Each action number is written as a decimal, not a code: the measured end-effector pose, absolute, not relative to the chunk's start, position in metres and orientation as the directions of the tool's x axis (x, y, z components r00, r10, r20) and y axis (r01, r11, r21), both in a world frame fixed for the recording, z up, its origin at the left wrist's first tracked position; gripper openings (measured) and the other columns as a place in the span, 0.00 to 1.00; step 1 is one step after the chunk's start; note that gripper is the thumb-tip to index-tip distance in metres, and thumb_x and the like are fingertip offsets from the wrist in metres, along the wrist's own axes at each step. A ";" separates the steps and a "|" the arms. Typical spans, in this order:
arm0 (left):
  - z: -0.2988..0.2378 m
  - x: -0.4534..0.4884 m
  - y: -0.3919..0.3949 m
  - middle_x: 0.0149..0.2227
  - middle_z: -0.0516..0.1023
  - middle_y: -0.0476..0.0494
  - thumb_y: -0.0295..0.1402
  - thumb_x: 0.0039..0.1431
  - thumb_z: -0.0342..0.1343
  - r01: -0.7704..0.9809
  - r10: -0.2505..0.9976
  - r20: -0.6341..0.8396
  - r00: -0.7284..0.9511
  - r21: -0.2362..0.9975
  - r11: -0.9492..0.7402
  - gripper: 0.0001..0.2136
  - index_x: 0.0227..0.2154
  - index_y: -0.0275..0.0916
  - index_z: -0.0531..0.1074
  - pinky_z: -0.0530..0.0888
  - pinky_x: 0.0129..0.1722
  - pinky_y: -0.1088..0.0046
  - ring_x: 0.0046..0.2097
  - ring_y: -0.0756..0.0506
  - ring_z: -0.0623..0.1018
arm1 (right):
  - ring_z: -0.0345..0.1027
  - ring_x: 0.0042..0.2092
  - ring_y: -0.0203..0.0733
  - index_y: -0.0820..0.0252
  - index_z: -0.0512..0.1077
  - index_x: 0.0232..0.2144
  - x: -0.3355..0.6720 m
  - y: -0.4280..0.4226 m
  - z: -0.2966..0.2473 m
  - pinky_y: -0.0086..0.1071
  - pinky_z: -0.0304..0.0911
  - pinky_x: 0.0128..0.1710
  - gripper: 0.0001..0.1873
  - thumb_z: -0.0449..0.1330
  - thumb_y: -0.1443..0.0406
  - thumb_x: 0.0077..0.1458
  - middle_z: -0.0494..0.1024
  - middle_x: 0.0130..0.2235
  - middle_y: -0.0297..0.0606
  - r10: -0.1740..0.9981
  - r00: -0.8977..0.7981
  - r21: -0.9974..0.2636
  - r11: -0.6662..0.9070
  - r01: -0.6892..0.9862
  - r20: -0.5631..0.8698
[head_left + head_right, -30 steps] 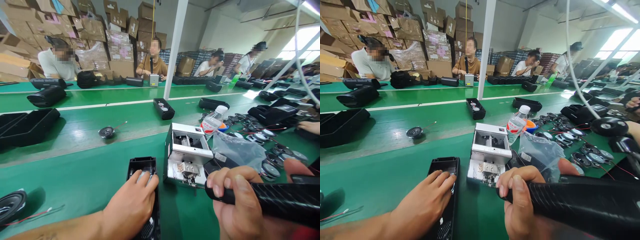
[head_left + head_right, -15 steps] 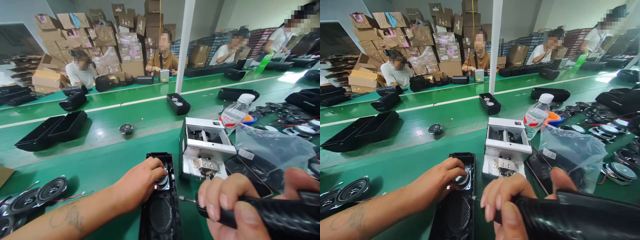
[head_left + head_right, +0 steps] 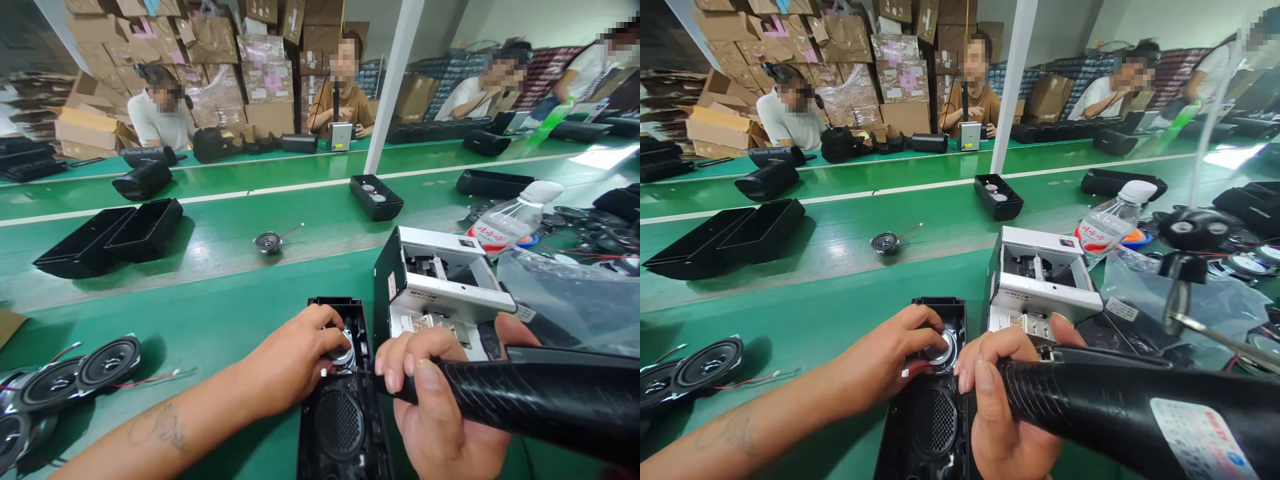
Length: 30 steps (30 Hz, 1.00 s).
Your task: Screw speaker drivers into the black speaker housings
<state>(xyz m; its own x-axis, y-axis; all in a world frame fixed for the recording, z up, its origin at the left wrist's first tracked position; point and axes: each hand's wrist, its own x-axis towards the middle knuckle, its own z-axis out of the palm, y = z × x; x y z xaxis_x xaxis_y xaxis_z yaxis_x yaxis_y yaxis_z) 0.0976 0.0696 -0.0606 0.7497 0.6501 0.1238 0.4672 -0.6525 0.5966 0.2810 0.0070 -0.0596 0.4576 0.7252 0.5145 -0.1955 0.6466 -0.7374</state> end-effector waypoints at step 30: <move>-0.013 0.167 0.058 0.50 0.79 0.32 0.36 0.70 0.66 0.473 0.497 -0.236 0.835 -0.153 -0.868 0.08 0.38 0.38 0.86 0.79 0.37 0.61 0.46 0.35 0.81 | 0.51 0.19 0.33 0.54 0.66 0.30 0.340 -0.037 -0.051 0.32 0.59 0.21 0.23 0.64 0.51 0.74 0.60 0.21 0.24 0.756 0.396 -0.784 0.607 -0.127 0.521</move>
<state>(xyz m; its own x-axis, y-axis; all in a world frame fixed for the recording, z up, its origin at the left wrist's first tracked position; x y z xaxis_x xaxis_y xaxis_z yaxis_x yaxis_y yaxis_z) 0.1666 0.0583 -0.0134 0.8352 0.4969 -0.2356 0.4730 -0.8677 -0.1531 0.3399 -0.0369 -0.0509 0.3964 0.7557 0.5213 -0.1270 0.6075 -0.7841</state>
